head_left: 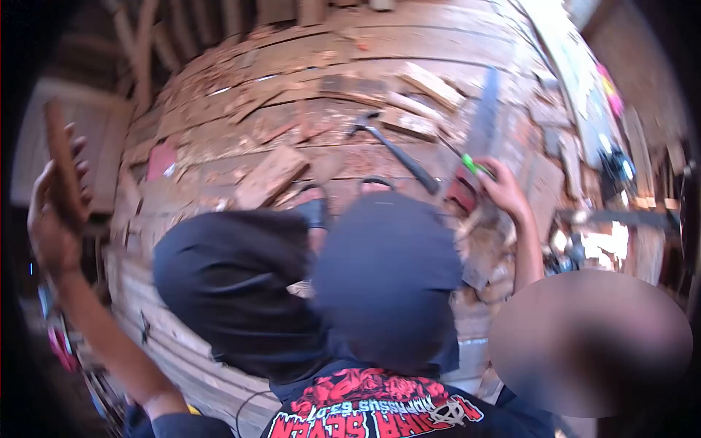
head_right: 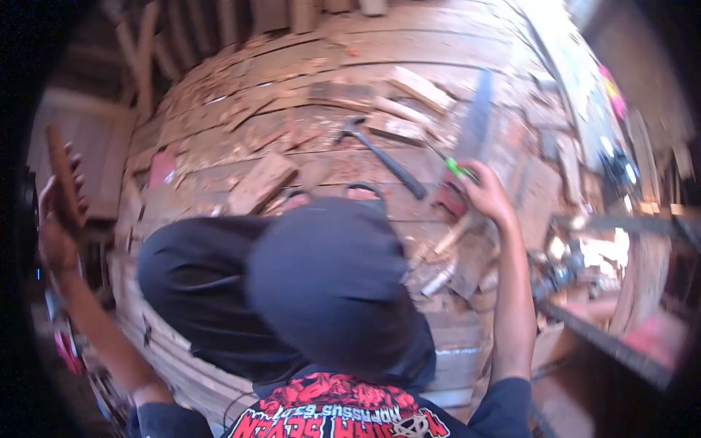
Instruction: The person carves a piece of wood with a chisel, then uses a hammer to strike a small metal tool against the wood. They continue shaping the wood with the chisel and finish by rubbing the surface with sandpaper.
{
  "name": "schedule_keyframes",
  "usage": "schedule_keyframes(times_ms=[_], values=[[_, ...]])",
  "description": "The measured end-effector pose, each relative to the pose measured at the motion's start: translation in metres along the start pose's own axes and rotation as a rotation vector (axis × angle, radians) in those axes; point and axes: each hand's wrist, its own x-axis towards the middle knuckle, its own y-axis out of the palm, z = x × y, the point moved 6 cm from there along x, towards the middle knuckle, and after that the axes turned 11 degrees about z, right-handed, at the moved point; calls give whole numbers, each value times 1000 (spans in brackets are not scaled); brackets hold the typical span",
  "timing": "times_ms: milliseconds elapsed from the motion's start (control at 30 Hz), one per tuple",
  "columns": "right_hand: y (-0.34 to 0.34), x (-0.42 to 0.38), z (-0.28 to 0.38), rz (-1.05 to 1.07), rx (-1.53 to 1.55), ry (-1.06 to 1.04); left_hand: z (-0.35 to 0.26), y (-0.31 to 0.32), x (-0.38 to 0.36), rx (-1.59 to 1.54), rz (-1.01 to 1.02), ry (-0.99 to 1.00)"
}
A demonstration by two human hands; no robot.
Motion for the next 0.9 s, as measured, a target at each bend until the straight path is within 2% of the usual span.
schedule_keyframes(times_ms=[33,100,133,167,200,233,300,333,433,533,600,700,900], values=[[5,3,-1,-34,-159,-229,14,-19,-1,-135,45,-98],[19,2,-22,75,-196,-99,63,-37,-18,-102,44,-267],[28,-12,-20,4,-172,-95,85,-19,-24,-248,46,-270],[39,-27,-14,-67,-148,-92,110,-11,-32,-238,64,-316],[41,-32,-16,-83,-147,-72,148,-12,-41,-203,-26,-433],[45,-34,-16,-86,-158,-35,181,-5,-44,-278,12,-474],[45,-40,-20,-85,-189,29,240,14,-44,-94,25,-507],[43,-41,-19,-80,-197,50,256,20,-50,121,102,-743],[42,-43,-26,-54,-205,123,352,59,-66,174,237,-558],[42,-41,-30,-13,-197,194,443,104,-96,344,312,-707],[44,-38,-34,24,-197,235,514,127,-122,500,245,-654],[49,-29,-39,83,-201,292,531,150,-134,626,233,-624],[49,-8,-40,171,-186,315,496,158,-111,516,156,-487]])
